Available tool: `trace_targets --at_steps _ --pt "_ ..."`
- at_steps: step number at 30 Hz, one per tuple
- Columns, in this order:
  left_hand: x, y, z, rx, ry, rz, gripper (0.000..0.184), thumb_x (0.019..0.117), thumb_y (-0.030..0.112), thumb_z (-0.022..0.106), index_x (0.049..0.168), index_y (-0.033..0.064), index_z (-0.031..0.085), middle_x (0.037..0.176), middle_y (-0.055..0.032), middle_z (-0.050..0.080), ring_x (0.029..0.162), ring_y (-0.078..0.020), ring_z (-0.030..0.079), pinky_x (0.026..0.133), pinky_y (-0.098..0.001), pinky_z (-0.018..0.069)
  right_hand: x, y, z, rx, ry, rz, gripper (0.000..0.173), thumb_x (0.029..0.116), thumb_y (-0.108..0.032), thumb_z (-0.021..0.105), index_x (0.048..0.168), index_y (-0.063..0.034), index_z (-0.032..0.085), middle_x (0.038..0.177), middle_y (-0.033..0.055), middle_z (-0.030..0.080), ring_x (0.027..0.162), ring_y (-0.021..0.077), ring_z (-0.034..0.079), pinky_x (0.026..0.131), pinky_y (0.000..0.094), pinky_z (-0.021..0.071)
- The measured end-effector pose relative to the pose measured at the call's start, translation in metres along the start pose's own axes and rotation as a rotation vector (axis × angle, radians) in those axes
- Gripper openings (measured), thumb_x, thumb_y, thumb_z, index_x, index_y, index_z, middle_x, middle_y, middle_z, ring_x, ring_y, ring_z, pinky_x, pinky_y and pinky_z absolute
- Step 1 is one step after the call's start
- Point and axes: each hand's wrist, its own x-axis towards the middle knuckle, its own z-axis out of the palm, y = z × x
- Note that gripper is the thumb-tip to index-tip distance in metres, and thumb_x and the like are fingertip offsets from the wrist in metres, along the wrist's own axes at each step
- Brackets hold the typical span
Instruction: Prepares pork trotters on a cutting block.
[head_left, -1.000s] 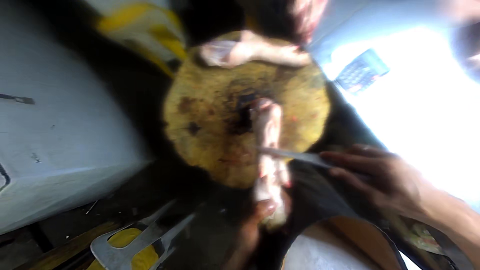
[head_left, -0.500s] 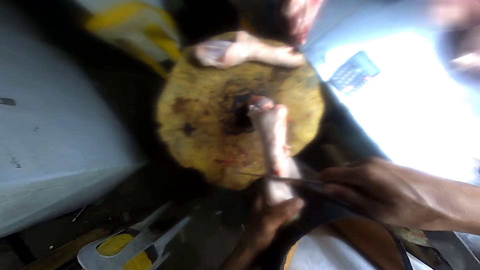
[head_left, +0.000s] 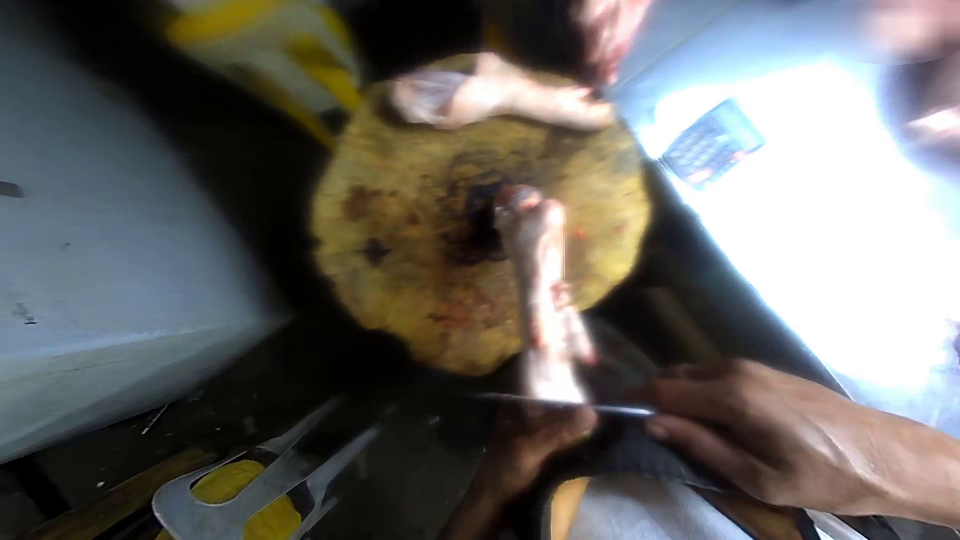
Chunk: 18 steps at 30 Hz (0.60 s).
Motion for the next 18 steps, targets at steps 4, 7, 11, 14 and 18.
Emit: trace_targets --at_steps 4,7,11,14,18 --pt "0.002 -0.007 -0.011 -0.128 -0.06 -0.052 0.027 0.093 0.029 0.075 0.112 0.0103 0.068 0.094 -0.0033 0.074 0.085 -0.0101 0.071 0.081 -0.028 0.0593 0.003 0.006 0.017 -0.091 0.145 0.029 0.04 0.1089 -0.046 0.041 0.125 -0.0219 0.068 0.082 0.0021 0.062 0.066 0.012 0.06 0.053 0.0289 0.0473" --pt "0.005 -0.006 -0.012 -0.23 -0.09 -0.043 0.026 0.0971 0.031 0.069 0.107 0.0068 0.068 0.088 -0.0083 0.072 0.077 -0.014 0.069 0.072 -0.0295 0.0581 0.012 0.016 0.038 -0.111 0.281 0.016 0.043 0.1093 -0.045 0.041 0.127 -0.0185 0.069 0.083 0.0049 0.063 0.065 0.0146 0.058 0.052 0.0299 0.0463" --pt "0.003 0.002 -0.01 -0.229 -0.087 0.039 0.024 0.0995 0.032 0.064 0.108 0.0122 0.075 0.089 -0.0068 0.076 0.077 -0.0123 0.073 0.073 -0.0275 0.0603 0.012 0.017 0.042 0.011 0.274 -0.081 0.041 0.1092 -0.042 0.042 0.127 -0.017 0.069 0.081 0.0045 0.062 0.066 0.0133 0.057 0.055 0.0282 0.0456" --pt "0.002 0.009 -0.003 -0.257 -0.095 0.062 0.024 0.1002 0.029 0.061 0.107 0.0119 0.077 0.091 -0.0048 0.077 0.081 -0.0091 0.073 0.076 -0.0242 0.0595 0.019 0.02 0.037 -0.089 0.33 -0.115 0.043 0.1091 -0.044 0.041 0.127 -0.0179 0.069 0.083 0.0054 0.064 0.068 0.0163 0.06 0.055 0.0315 0.0474" --pt "0.009 0.015 0.001 -0.278 -0.143 0.039 0.027 0.1003 0.03 0.062 0.103 0.0066 0.075 0.084 -0.0077 0.075 0.068 -0.0083 0.07 0.062 -0.0206 0.0563 0.05 0.054 0.041 -0.103 0.445 -0.229 0.041 0.1083 -0.041 0.044 0.124 -0.0149 0.072 0.084 0.005 0.066 0.069 0.0153 0.062 0.056 0.0314 0.0498"
